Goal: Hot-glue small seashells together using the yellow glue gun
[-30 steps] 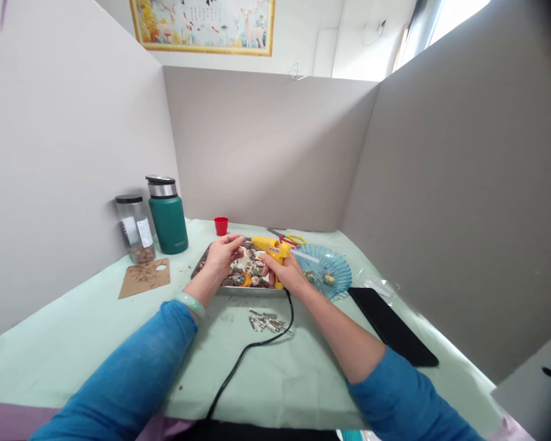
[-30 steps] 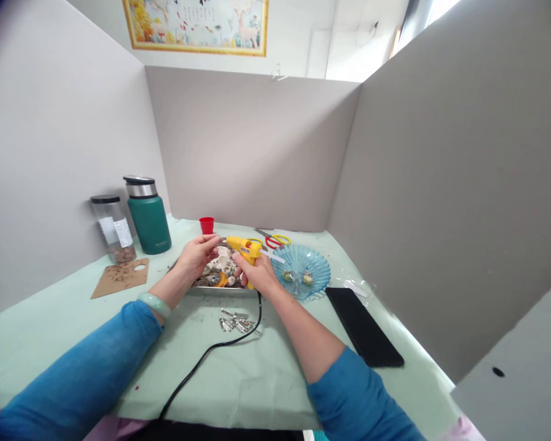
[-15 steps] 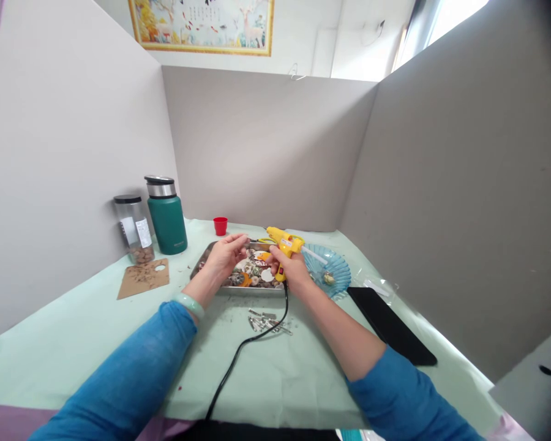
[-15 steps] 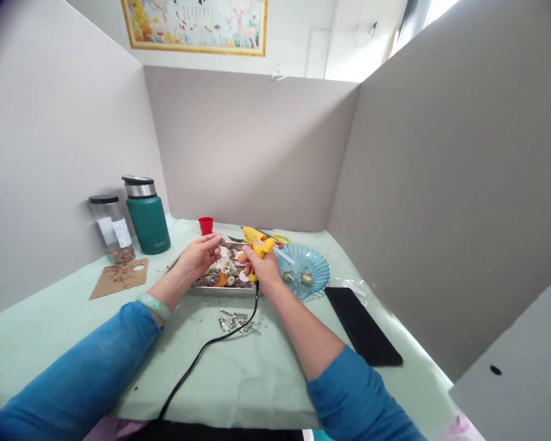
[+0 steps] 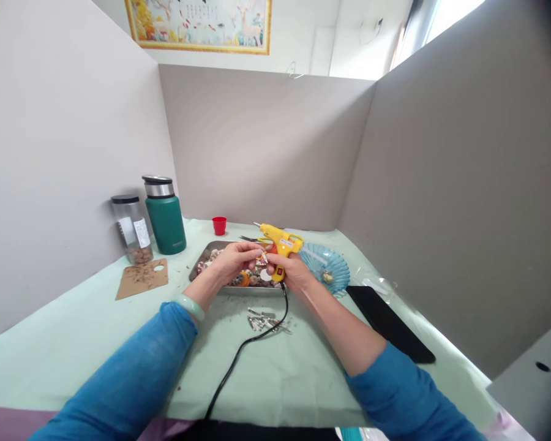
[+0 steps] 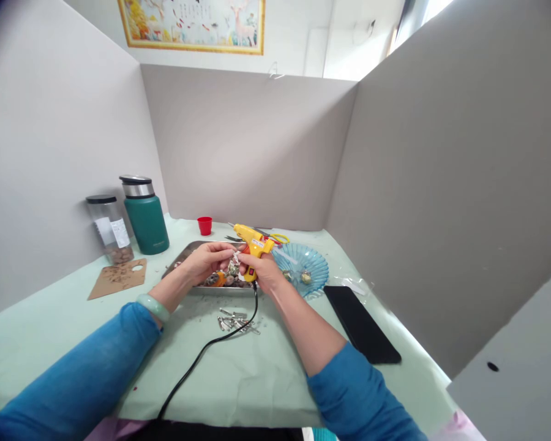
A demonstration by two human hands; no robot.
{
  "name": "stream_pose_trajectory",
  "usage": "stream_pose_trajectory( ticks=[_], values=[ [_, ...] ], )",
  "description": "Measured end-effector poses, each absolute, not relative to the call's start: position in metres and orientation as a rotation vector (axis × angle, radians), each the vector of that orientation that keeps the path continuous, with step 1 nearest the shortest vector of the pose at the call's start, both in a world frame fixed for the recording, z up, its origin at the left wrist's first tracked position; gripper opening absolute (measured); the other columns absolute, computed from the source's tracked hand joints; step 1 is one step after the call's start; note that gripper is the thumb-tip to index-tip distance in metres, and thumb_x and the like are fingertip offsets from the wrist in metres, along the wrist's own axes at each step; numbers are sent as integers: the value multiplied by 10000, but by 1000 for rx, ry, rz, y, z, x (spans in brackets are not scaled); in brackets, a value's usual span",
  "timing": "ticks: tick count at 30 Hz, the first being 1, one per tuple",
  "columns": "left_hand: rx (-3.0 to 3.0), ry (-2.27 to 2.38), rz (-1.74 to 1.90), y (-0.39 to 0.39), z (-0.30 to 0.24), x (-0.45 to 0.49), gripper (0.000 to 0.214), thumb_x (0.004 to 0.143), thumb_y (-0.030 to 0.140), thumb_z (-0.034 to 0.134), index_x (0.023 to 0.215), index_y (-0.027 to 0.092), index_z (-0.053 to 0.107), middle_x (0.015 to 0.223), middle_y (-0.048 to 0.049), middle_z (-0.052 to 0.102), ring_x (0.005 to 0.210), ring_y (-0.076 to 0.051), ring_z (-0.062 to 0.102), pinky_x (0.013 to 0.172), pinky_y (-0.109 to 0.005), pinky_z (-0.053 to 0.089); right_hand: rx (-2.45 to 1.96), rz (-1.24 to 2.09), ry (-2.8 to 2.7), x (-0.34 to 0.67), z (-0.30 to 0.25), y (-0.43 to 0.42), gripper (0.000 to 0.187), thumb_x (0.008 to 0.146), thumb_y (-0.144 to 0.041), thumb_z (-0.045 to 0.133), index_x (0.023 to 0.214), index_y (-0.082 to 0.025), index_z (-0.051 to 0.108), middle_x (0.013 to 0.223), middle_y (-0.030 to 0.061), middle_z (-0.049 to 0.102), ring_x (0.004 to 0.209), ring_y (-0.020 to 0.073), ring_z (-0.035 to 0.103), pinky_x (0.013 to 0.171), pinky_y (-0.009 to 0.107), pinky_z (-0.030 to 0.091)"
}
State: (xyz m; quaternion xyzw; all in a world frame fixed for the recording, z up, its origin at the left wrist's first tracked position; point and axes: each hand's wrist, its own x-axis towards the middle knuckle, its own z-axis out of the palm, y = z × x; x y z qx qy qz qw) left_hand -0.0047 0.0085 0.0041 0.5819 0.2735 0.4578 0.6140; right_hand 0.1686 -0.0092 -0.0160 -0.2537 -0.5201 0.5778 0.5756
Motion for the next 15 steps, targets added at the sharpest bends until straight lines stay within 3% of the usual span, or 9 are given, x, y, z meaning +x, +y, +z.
stream_pose_trajectory(
  ticks=[6, 11, 15],
  values=[
    [1352, 638, 1040, 7, 4, -4, 272, 625, 297, 876, 794, 119, 761, 619, -15, 622, 526, -72, 495, 544, -231, 411, -549, 1433, -1195, 168, -14, -11, 407, 570, -264, 846, 898, -171, 622, 661, -25, 644, 476, 73, 532, 465, 192, 440],
    [1365, 707, 1104, 9, 6, -6, 374, 635, 355, 858, 927, 140, 767, 749, -41, 678, 536, -80, 519, 556, -245, 438, -585, 1373, -1122, 167, -14, -9, 372, 579, -259, 839, 859, -168, 612, 592, -48, 591, 461, 67, 495, 463, 196, 429],
    [1565, 1053, 1188, 22, 1, -14, 245, 620, 352, 830, 737, 158, 738, 596, -15, 627, 511, -118, 518, 527, -251, 414, -605, 1267, -1010, 165, -16, -5, 372, 570, -234, 823, 852, -185, 585, 658, -47, 628, 458, 58, 499, 464, 197, 427]
  ],
)
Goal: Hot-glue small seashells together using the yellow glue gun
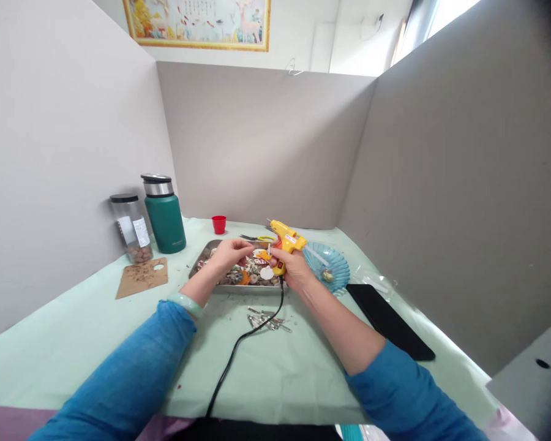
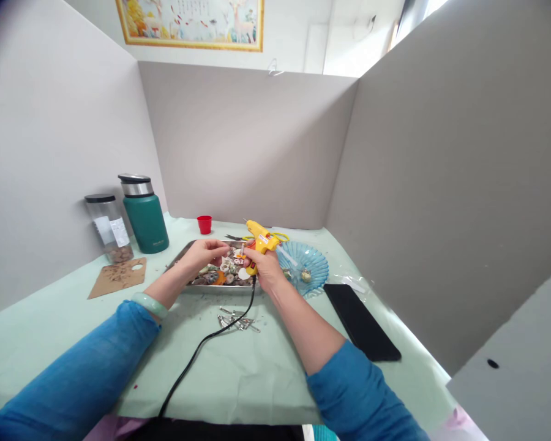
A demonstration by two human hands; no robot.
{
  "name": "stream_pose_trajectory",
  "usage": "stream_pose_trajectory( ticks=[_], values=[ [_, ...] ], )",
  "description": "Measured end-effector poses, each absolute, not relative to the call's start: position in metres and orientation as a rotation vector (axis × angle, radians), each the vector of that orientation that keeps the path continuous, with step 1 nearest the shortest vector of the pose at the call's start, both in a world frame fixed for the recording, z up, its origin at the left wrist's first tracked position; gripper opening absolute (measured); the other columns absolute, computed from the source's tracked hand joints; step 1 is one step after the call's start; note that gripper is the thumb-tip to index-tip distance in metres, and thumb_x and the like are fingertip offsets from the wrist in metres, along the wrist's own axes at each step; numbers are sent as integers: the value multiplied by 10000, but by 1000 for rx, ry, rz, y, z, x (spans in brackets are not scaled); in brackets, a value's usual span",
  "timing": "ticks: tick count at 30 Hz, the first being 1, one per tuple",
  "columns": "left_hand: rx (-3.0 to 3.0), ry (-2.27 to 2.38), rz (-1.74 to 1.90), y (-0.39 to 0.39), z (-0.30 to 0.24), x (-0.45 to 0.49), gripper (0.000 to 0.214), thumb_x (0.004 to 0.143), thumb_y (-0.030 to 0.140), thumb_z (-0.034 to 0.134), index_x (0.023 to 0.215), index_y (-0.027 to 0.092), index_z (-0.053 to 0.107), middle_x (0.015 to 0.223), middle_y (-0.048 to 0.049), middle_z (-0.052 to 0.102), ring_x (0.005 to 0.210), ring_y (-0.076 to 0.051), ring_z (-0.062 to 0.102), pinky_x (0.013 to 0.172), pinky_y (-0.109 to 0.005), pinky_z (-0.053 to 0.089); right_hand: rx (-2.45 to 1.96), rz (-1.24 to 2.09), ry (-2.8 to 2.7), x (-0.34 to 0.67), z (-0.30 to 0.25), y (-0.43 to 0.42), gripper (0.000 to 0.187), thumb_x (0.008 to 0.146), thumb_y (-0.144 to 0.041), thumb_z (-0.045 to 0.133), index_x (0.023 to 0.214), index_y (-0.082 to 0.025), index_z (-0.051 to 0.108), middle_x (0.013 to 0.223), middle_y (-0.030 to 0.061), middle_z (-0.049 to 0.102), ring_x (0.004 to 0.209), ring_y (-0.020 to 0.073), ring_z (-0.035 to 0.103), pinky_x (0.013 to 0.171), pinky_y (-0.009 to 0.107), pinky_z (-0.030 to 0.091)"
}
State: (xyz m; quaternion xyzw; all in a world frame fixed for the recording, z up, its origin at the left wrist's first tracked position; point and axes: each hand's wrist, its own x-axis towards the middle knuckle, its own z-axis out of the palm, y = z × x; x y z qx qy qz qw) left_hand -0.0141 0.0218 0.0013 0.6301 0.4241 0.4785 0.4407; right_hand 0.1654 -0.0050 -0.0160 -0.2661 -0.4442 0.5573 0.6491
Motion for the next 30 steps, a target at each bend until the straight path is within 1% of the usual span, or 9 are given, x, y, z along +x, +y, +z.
stream_pose_trajectory(
  ticks=[3, 7, 10, 13, 17, 21, 25, 28, 30],
  values=[
    [1849, 1218, 1105, 26, 1, -18, 149, 596, 305, 808, 636, 189, 725, 575, -14, 639, 530, -133, 508, 522, -245, 380, -628, 1228, -960, 165, -17, -3, 371, 554, -224, 808, 844, -184, 580, 666, -46, 631, 450, 54, 501, 465, 195, 431],
    [2159, 1228, 852, 17, 5, -15, 115, 569, 294, 797, 637, 221, 740, 629, -14, 680, 573, -157, 544, 551, -251, 372, -660, 1218, -958, 164, -18, -2, 364, 553, -236, 793, 841, -185, 577, 637, -53, 616, 441, 61, 495, 457, 203, 433],
    [2313, 1256, 716, 9, 5, -9, 157, 497, 203, 805, 639, 240, 749, 637, -13, 684, 592, -168, 554, 590, -258, 373, -658, 1219, -972, 164, -17, -3, 345, 556, -239, 791, 820, -183, 576, 641, -56, 617, 440, 52, 493, 457, 193, 433],
    [2394, 1310, 650, 5, 3, -5, 136, 510, 135, 760, 596, 236, 732, 620, -31, 671, 590, -180, 547, 622, -279, 375, -652, 1225, -972, 164, -17, -3, 337, 555, -235, 794, 806, -181, 575, 641, -62, 614, 437, 46, 493, 455, 185, 433],
    [2454, 1398, 554, 5, 2, -3, 72, 566, 160, 721, 606, 217, 703, 661, -56, 670, 648, -207, 566, 650, -296, 376, -654, 1218, -968, 163, -16, -4, 342, 552, -232, 793, 810, -180, 574, 629, -65, 606, 432, 47, 489, 450, 188, 428],
    [2391, 1466, 756, 3, 6, -2, 83, 623, 205, 698, 685, 206, 642, 711, -54, 660, 710, -221, 587, 660, -295, 384, -669, 1204, -961, 162, -15, -5, 354, 550, -237, 787, 826, -183, 572, 616, -65, 597, 437, 56, 497, 443, 191, 416],
    [2093, 1501, 1031, 1, 10, 1, 194, 610, 198, 734, 731, 204, 582, 690, -21, 624, 626, -184, 567, 601, -286, 387, -662, 1202, -973, 162, -15, -5, 346, 558, -230, 780, 834, -187, 576, 604, -66, 596, 437, 59, 498, 446, 190, 411],
    [1791, 1300, 1114, 0, 12, 2, 315, 607, 194, 787, 871, 185, 616, 780, -13, 639, 551, -135, 558, 543, -271, 419, -674, 1199, -983, 162, -15, -6, 340, 566, -230, 772, 842, -189, 578, 573, -67, 588, 429, 64, 492, 441, 192, 408],
    [1616, 1124, 1106, 2, 12, 0, 353, 617, 211, 822, 920, 166, 647, 760, -9, 636, 511, -108, 541, 517, -262, 437, -682, 1196, -985, 162, -15, -6, 346, 566, -235, 770, 849, -191, 575, 567, -66, 588, 425, 69, 491, 435, 196, 405]
  ],
)
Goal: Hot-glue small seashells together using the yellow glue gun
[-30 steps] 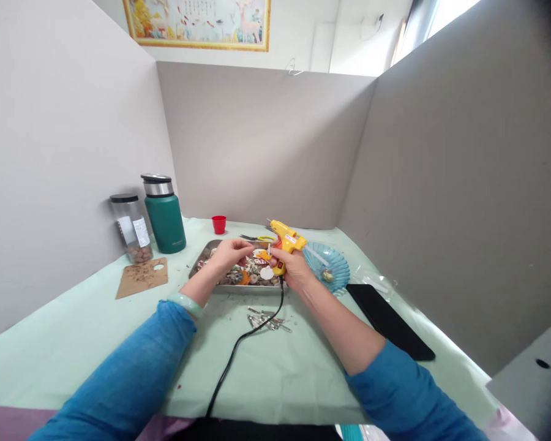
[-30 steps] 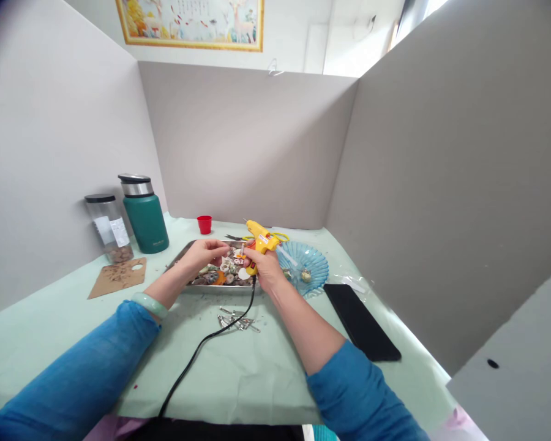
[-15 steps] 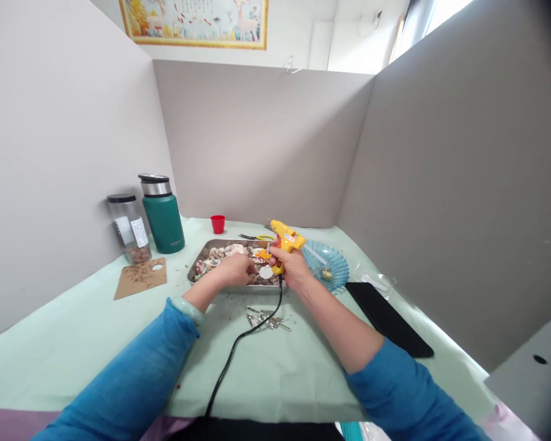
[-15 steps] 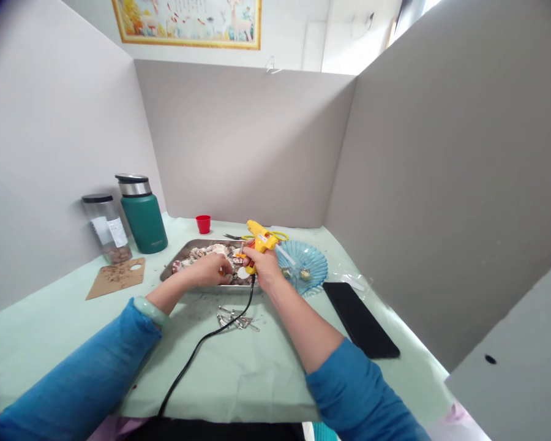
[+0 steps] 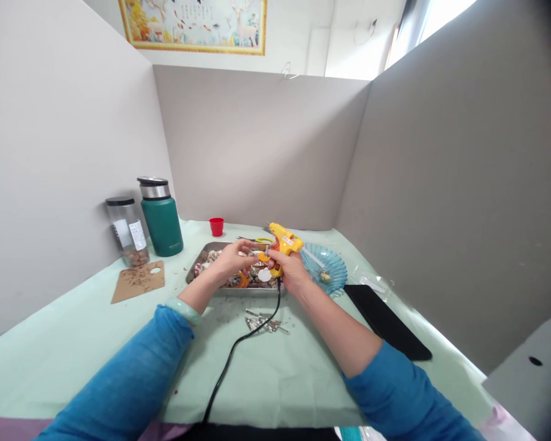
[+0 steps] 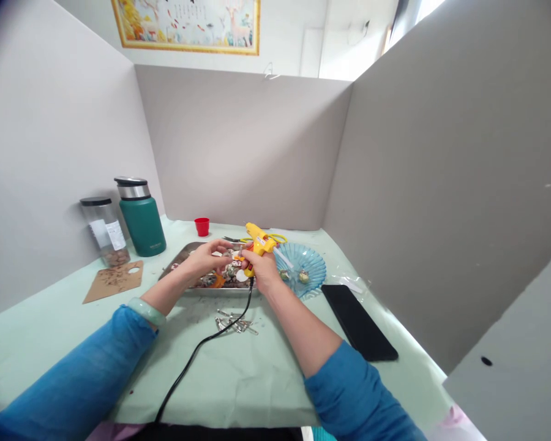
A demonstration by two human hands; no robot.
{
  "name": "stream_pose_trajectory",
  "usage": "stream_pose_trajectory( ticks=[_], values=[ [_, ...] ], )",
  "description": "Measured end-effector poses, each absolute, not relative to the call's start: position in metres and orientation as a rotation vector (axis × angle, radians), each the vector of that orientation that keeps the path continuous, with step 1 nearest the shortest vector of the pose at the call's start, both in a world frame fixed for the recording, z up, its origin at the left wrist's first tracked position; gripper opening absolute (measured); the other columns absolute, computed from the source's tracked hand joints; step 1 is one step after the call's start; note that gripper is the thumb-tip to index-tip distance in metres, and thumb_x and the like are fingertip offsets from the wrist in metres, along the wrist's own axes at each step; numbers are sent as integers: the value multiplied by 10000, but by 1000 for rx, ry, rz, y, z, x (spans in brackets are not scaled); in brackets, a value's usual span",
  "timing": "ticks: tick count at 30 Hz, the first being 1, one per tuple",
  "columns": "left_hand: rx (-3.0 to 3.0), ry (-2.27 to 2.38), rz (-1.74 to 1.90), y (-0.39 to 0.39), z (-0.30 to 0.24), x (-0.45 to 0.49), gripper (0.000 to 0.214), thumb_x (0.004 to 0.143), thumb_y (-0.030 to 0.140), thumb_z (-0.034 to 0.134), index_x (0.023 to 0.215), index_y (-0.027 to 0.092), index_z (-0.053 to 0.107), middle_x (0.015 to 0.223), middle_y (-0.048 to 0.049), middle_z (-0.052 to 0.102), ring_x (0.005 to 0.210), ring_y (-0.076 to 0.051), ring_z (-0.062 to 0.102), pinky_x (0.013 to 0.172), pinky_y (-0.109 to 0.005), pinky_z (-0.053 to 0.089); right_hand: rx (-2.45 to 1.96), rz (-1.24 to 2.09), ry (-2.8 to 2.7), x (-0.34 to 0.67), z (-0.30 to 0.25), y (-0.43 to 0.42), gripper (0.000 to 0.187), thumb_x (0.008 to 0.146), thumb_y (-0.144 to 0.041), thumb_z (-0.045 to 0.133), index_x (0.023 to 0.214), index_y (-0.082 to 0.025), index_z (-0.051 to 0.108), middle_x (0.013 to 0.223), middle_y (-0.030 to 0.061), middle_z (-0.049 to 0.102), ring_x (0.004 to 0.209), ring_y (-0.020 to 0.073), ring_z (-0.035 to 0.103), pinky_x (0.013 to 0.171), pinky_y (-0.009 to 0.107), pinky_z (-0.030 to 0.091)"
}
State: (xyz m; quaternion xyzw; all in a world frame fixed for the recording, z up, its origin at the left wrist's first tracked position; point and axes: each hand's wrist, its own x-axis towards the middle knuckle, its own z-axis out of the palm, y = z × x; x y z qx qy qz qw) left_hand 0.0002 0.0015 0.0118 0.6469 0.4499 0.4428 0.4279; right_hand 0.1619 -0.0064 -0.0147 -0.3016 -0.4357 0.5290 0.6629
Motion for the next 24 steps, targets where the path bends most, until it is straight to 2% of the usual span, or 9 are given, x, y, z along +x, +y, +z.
stream_pose_trajectory(
  ticks=[3, 6, 10, 16, 24],
  values=[
    [1396, 936, 1081, 5, 11, -3, 330, 616, 217, 870, 871, 126, 681, 684, -14, 630, 530, -104, 572, 555, -257, 490, -677, 1194, -984, 162, -14, -7, 355, 565, -234, 771, 855, -189, 571, 564, -67, 588, 419, 69, 498, 434, 195, 405],
    [1194, 824, 1115, 9, 10, -4, 285, 665, 217, 865, 845, 104, 675, 772, -68, 677, 649, -154, 674, 659, -291, 562, -666, 1199, -976, 162, -14, -7, 361, 560, -227, 771, 857, -187, 571, 564, -68, 589, 418, 71, 506, 436, 197, 411],
    [1081, 746, 1149, 13, 7, -4, 196, 757, 208, 804, 804, 106, 644, 817, -92, 689, 716, -182, 711, 711, -315, 587, -668, 1206, -978, 161, -14, -7, 348, 565, -226, 775, 845, -186, 573, 575, -61, 602, 423, 72, 510, 435, 201, 426],
    [1199, 784, 1147, 14, 4, -6, 268, 667, 239, 868, 861, 125, 722, 818, -64, 705, 658, -122, 651, 583, -219, 507, -661, 1193, -990, 160, -15, -8, 367, 557, -240, 795, 848, -196, 575, 617, -61, 608, 455, 76, 530, 450, 203, 452],
    [1360, 833, 1177, 5, 10, 1, 334, 619, 246, 883, 906, 125, 762, 918, -92, 747, 725, -150, 668, 755, -311, 543, -675, 1192, -983, 160, -16, -7, 386, 551, -264, 793, 862, -196, 576, 645, -50, 615, 505, 86, 556, 487, 206, 476]
  ],
)
